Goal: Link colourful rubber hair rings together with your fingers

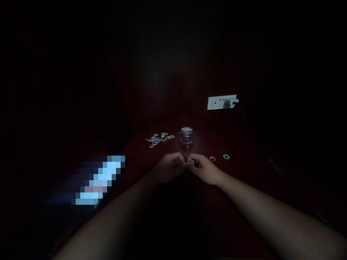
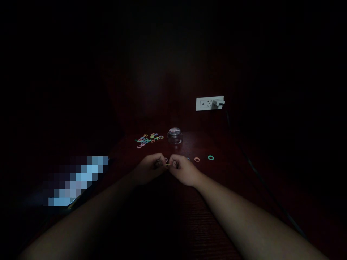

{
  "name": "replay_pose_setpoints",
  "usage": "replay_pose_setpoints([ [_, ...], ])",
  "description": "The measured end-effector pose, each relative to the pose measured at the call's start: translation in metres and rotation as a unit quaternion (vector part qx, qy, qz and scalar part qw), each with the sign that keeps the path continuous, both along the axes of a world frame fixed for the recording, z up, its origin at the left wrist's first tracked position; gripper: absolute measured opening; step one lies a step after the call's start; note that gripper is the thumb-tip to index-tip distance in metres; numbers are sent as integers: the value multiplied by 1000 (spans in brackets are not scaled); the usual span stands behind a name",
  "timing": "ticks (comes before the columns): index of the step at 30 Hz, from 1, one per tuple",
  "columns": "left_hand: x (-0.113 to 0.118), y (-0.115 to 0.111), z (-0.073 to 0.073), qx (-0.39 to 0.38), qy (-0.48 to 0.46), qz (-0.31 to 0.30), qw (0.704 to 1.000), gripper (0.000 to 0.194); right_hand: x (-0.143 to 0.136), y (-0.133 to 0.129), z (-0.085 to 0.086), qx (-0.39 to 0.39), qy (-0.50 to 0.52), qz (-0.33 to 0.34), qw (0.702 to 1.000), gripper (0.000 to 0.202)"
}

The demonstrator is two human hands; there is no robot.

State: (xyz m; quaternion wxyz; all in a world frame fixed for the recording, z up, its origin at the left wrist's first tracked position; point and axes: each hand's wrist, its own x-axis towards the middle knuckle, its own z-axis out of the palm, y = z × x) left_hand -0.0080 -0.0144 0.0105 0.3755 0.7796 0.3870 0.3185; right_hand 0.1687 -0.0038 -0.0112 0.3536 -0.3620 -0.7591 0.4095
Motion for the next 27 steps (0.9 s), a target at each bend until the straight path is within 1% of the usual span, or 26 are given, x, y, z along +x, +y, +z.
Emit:
replay_pose_setpoints([
  [4, 1, -1, 2, 2, 10, -1, 1000, 23, 1, 0, 0, 15, -4, -19, 1000, 8],
  [7, 1, 0, 2, 5, 10, 2, 1000, 23, 1, 0, 1, 15, -6, -19, 1000, 9],
  [12, 1, 1, -1, -6, -1, -1, 1000, 23, 0, 0, 1, 27, -21, -36, 999, 10],
  [16, 1, 1, -2, -8, 6, -11, 1000, 22, -1, 0, 1, 21, -24, -49, 998, 10],
  [22, -1, 1, -4, 2, 7, -7, 1000, 22, -2, 0, 0, 9, -3, -29, 1000, 12],
  [27, -1, 1, -3, -2, 13, -5, 1000, 23, -2, -1, 3, -2, -4, -30, 1000, 12],
])
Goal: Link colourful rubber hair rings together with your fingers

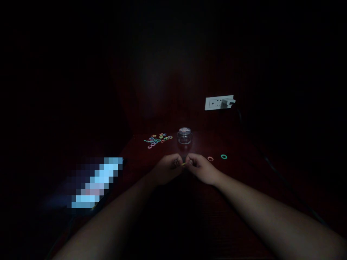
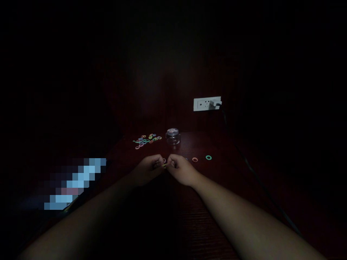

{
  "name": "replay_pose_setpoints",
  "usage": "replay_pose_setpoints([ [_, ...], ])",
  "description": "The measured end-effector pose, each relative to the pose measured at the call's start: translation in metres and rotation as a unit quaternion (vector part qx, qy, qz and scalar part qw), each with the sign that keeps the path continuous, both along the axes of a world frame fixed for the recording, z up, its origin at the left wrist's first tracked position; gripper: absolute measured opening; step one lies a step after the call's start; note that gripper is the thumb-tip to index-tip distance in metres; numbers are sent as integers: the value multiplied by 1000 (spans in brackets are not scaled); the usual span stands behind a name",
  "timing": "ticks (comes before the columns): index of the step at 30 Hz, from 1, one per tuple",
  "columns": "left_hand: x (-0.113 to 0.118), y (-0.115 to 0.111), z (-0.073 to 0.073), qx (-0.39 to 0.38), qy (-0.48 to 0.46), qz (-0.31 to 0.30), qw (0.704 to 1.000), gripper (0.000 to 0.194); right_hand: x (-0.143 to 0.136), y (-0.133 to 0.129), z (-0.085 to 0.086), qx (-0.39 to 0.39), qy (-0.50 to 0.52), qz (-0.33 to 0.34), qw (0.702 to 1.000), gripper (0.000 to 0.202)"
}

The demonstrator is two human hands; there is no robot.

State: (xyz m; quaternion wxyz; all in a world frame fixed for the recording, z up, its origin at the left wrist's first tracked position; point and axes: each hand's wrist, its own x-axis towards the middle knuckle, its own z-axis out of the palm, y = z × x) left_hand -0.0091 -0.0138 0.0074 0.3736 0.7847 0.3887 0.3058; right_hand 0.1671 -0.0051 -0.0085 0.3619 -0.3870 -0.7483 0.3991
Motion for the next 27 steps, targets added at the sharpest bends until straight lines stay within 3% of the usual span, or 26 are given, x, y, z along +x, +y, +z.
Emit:
replay_pose_setpoints([
  [27, 2, 0, 2, -34, -47, 12, 998, 27, 1, 2, -1, -6, 11, 9, 1000, 5],
])
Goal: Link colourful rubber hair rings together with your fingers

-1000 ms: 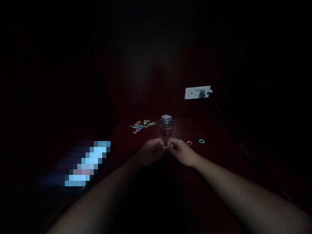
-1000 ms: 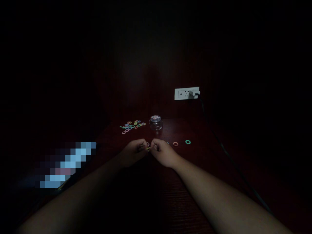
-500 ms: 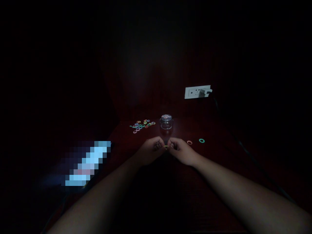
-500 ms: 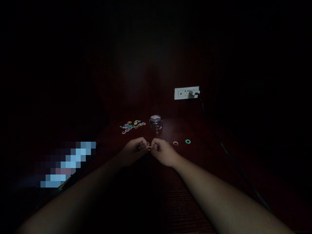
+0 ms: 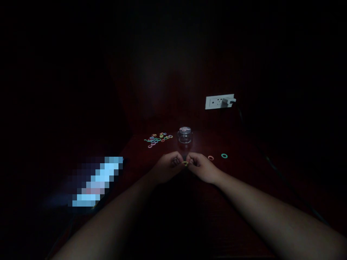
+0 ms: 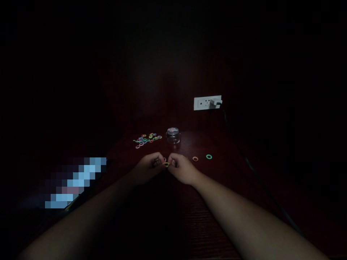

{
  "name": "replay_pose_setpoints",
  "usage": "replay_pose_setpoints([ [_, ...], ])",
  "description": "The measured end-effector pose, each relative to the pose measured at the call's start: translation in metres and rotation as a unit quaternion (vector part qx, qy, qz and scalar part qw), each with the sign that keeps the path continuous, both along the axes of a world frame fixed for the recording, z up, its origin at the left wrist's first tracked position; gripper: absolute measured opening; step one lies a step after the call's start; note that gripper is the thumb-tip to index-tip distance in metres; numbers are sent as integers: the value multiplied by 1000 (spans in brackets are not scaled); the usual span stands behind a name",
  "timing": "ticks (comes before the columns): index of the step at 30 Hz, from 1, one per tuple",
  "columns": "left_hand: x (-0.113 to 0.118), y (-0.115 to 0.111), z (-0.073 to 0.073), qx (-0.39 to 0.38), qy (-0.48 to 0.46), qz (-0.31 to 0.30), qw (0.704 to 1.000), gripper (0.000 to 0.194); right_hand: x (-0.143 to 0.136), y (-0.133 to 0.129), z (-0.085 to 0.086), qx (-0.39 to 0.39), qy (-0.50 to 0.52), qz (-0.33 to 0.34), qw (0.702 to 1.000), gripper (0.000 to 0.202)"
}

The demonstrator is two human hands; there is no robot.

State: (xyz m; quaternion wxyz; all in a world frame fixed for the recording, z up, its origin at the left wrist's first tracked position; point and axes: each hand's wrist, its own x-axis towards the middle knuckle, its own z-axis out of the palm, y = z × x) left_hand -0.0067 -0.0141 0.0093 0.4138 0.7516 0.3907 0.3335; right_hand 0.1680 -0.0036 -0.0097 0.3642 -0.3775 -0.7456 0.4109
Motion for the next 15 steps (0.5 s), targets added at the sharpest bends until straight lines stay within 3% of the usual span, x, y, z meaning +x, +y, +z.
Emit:
replay_pose_setpoints([
  [11, -5, 2, 5, 53, 47, 0, 997, 21, -1, -1, 1, 4, -10, -3, 1000, 5],
  [15, -21, 13, 9, 84, 77, 82, 990, 17, 1, 1, 0, -4, -8, 3, 1000, 6],
])
